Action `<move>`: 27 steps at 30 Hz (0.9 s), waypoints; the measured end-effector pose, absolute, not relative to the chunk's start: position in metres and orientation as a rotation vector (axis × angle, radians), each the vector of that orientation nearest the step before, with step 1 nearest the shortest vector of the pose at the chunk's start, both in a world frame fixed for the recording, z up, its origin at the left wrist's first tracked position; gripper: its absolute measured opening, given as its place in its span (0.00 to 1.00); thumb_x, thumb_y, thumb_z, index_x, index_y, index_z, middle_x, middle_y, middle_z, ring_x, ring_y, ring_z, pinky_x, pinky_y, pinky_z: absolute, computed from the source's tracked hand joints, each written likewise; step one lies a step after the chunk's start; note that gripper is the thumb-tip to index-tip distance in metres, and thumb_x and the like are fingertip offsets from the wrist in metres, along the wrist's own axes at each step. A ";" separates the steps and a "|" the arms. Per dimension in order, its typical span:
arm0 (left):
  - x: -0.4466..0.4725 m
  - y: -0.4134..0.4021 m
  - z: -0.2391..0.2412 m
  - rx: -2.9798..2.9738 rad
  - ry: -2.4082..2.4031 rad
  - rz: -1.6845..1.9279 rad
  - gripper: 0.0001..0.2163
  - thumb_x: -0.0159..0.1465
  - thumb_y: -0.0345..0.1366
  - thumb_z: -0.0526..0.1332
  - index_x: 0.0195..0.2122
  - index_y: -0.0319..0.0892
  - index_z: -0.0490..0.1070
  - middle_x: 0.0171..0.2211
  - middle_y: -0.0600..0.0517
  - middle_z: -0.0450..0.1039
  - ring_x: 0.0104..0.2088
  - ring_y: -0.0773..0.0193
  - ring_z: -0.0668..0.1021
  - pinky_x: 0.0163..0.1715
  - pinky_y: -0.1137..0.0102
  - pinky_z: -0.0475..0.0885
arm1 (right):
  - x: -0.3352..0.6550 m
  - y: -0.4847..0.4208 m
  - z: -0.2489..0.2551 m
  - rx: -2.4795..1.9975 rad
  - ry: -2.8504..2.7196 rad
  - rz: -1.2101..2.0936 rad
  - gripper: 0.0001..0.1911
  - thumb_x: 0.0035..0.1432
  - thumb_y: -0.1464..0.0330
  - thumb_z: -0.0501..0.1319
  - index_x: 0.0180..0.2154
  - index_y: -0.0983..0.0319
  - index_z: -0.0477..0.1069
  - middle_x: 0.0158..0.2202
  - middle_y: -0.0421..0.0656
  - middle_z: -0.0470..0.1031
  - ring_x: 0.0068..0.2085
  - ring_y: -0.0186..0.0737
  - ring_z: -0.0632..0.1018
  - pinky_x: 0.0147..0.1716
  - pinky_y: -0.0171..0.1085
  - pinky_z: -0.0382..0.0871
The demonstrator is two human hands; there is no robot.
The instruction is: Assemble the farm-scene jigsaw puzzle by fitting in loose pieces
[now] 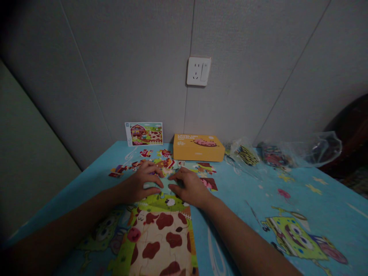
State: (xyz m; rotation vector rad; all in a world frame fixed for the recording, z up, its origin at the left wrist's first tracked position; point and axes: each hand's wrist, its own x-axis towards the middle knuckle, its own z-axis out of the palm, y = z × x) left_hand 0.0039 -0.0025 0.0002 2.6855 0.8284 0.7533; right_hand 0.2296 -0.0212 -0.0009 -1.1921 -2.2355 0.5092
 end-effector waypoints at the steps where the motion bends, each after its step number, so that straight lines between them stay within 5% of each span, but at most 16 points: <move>1: 0.004 -0.003 0.001 2.686 0.835 0.754 0.03 0.58 0.36 0.65 0.32 0.46 0.77 0.41 0.50 0.72 0.47 0.57 0.66 0.52 0.59 0.57 | 0.230 -0.021 -0.001 -1.195 -2.239 0.510 0.10 0.54 0.69 0.63 0.40 0.62 0.75 0.33 0.43 0.70 0.34 0.37 0.72 0.36 0.36 0.64; 27: 0.002 -0.009 0.006 2.698 0.790 0.698 0.07 0.55 0.33 0.64 0.36 0.47 0.75 0.40 0.50 0.71 0.46 0.56 0.66 0.50 0.59 0.58 | 0.231 -0.021 -0.003 -1.170 -2.248 0.505 0.10 0.57 0.68 0.61 0.41 0.61 0.76 0.34 0.44 0.69 0.36 0.38 0.72 0.39 0.37 0.65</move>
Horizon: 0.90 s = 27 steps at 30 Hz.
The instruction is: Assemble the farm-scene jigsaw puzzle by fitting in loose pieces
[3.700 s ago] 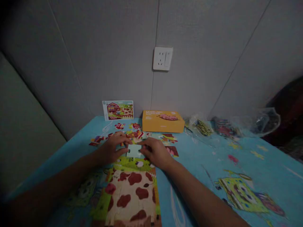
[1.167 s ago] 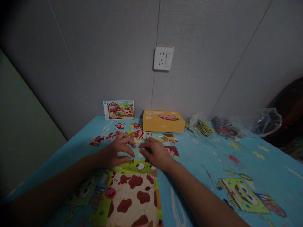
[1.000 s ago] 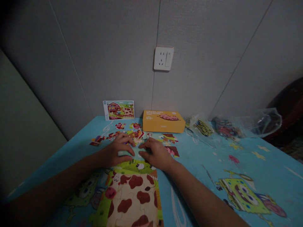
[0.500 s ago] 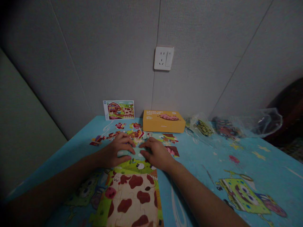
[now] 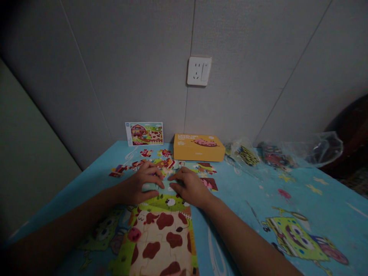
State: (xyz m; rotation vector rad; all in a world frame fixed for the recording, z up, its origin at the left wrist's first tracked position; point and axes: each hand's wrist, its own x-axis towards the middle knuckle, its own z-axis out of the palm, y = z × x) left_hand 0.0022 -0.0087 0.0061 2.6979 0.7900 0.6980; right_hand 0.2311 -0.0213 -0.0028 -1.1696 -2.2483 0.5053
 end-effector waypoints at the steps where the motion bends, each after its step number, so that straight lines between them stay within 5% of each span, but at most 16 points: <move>1: 0.002 -0.009 0.006 2.698 0.786 0.694 0.07 0.55 0.33 0.64 0.36 0.47 0.75 0.40 0.50 0.71 0.46 0.56 0.66 0.50 0.59 0.58 | 0.231 -0.021 -0.003 -1.171 -2.247 0.503 0.10 0.57 0.68 0.61 0.41 0.61 0.76 0.34 0.44 0.69 0.36 0.38 0.72 0.39 0.37 0.65; 27: 0.001 -0.004 0.005 2.673 0.812 0.671 0.03 0.56 0.35 0.65 0.32 0.47 0.78 0.40 0.50 0.70 0.45 0.58 0.65 0.49 0.60 0.58 | 0.230 -0.020 0.000 -1.176 -2.264 0.506 0.10 0.56 0.69 0.61 0.40 0.62 0.76 0.35 0.44 0.70 0.36 0.38 0.72 0.38 0.37 0.64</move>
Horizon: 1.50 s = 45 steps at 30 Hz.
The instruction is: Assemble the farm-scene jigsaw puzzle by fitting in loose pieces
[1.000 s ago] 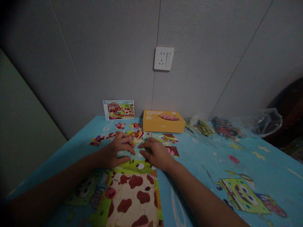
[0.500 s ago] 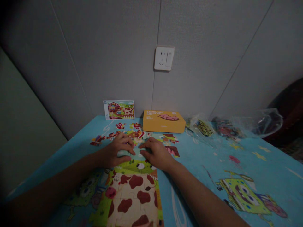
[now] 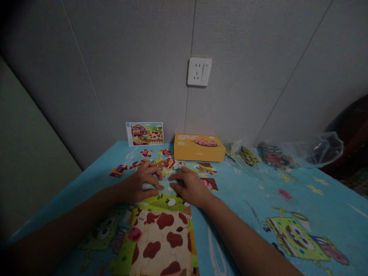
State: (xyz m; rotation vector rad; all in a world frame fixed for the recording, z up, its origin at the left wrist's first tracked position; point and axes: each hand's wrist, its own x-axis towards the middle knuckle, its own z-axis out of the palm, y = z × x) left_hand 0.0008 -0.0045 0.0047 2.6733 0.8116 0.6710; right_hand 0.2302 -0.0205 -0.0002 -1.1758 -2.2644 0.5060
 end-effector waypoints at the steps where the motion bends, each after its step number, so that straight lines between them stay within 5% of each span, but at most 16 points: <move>1: 0.001 -0.004 0.004 2.673 0.818 0.673 0.03 0.56 0.35 0.66 0.32 0.47 0.78 0.40 0.51 0.71 0.45 0.58 0.65 0.49 0.59 0.58 | 0.230 -0.020 0.000 -1.178 -2.264 0.506 0.10 0.56 0.69 0.61 0.40 0.62 0.76 0.35 0.45 0.70 0.36 0.38 0.72 0.38 0.37 0.64; 16: 0.001 -0.001 -0.003 2.724 0.954 0.744 0.07 0.58 0.38 0.64 0.38 0.53 0.79 0.42 0.50 0.70 0.46 0.56 0.64 0.49 0.57 0.58 | 0.230 -0.020 -0.001 -1.195 -2.239 0.509 0.10 0.56 0.70 0.61 0.41 0.62 0.75 0.35 0.45 0.69 0.37 0.39 0.72 0.40 0.38 0.65; 22: 0.000 0.000 -0.005 2.734 0.954 0.754 0.08 0.58 0.38 0.64 0.38 0.53 0.79 0.42 0.50 0.70 0.46 0.56 0.64 0.49 0.58 0.59 | 0.230 -0.025 0.001 -1.057 -2.189 0.447 0.21 0.54 0.72 0.61 0.51 0.61 0.65 0.41 0.45 0.68 0.42 0.41 0.70 0.44 0.41 0.64; 27: 0.000 0.000 -0.006 2.728 0.958 0.747 0.08 0.58 0.37 0.63 0.39 0.53 0.78 0.43 0.50 0.69 0.47 0.55 0.64 0.49 0.57 0.59 | 0.230 -0.028 0.002 -1.039 -2.339 0.503 0.10 0.54 0.73 0.60 0.40 0.60 0.74 0.40 0.46 0.67 0.43 0.41 0.70 0.46 0.41 0.64; 31: 0.000 0.000 -0.005 2.734 0.969 0.736 0.08 0.59 0.38 0.63 0.39 0.53 0.79 0.43 0.50 0.70 0.47 0.55 0.64 0.49 0.57 0.58 | 0.230 -0.027 0.001 -1.051 -2.297 0.501 0.14 0.53 0.75 0.60 0.43 0.61 0.72 0.40 0.46 0.68 0.44 0.42 0.70 0.47 0.42 0.64; 36: 0.001 -0.002 -0.003 2.736 0.972 0.726 0.07 0.59 0.38 0.63 0.38 0.52 0.79 0.42 0.49 0.70 0.46 0.56 0.64 0.49 0.57 0.58 | 0.231 -0.024 -0.001 -1.022 -2.281 0.532 0.11 0.51 0.79 0.59 0.35 0.61 0.75 0.37 0.45 0.68 0.41 0.40 0.71 0.45 0.40 0.65; 45: 0.001 -0.002 -0.002 2.730 0.974 0.697 0.08 0.59 0.38 0.63 0.40 0.54 0.78 0.42 0.50 0.70 0.46 0.56 0.64 0.49 0.57 0.58 | 0.230 -0.023 -0.001 -1.031 -2.225 0.573 0.20 0.41 0.87 0.52 0.27 0.62 0.77 0.34 0.43 0.69 0.39 0.37 0.72 0.41 0.37 0.67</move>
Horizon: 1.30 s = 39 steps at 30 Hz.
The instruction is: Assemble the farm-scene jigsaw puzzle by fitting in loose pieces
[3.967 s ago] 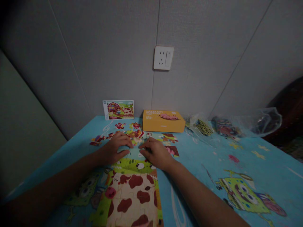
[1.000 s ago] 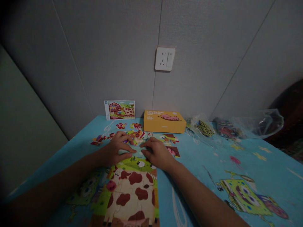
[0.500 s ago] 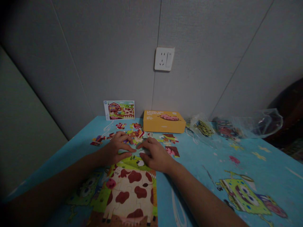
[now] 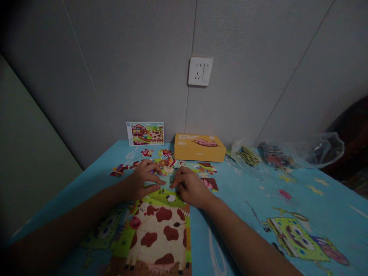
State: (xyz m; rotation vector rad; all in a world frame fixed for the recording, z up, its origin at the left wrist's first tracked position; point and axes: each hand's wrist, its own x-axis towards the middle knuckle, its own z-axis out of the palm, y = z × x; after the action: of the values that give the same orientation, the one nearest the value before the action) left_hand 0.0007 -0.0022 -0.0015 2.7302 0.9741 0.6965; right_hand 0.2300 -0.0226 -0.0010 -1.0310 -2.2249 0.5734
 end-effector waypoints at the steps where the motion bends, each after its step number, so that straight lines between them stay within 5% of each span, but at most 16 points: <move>1: 0.001 -0.002 -0.001 2.728 0.977 0.708 0.08 0.59 0.37 0.63 0.40 0.54 0.78 0.42 0.50 0.70 0.46 0.56 0.64 0.49 0.57 0.58 | 0.230 -0.022 -0.001 -1.031 -2.220 0.577 0.20 0.41 0.87 0.52 0.26 0.62 0.77 0.34 0.43 0.69 0.39 0.37 0.72 0.41 0.37 0.67; 25: 0.001 -0.002 -0.005 2.745 0.909 0.754 0.08 0.59 0.34 0.62 0.37 0.51 0.79 0.42 0.50 0.72 0.47 0.56 0.65 0.49 0.57 0.58 | 0.232 -0.019 -0.004 -1.015 -2.269 0.548 0.18 0.44 0.86 0.54 0.24 0.61 0.77 0.35 0.43 0.70 0.38 0.36 0.72 0.41 0.37 0.66; 31: 0.001 -0.002 -0.004 2.745 0.884 0.761 0.07 0.59 0.34 0.61 0.37 0.49 0.78 0.42 0.49 0.72 0.46 0.56 0.66 0.49 0.57 0.59 | 0.232 -0.022 -0.002 -1.042 -2.278 0.471 0.23 0.45 0.85 0.52 0.38 0.61 0.75 0.35 0.44 0.70 0.40 0.39 0.71 0.43 0.38 0.65; 39: 0.003 -0.005 0.002 2.737 0.936 0.770 0.04 0.58 0.31 0.60 0.32 0.44 0.74 0.39 0.50 0.72 0.44 0.58 0.66 0.48 0.60 0.59 | 0.231 -0.023 0.000 -1.058 -2.294 0.500 0.21 0.45 0.85 0.52 0.34 0.60 0.76 0.35 0.44 0.70 0.41 0.40 0.72 0.44 0.39 0.65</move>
State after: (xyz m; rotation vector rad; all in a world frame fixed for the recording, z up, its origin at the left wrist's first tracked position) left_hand 0.0030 -0.0048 0.0016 2.7371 0.9358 0.7696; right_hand 0.2313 -0.0227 -0.0004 -1.0575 -2.2943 0.4995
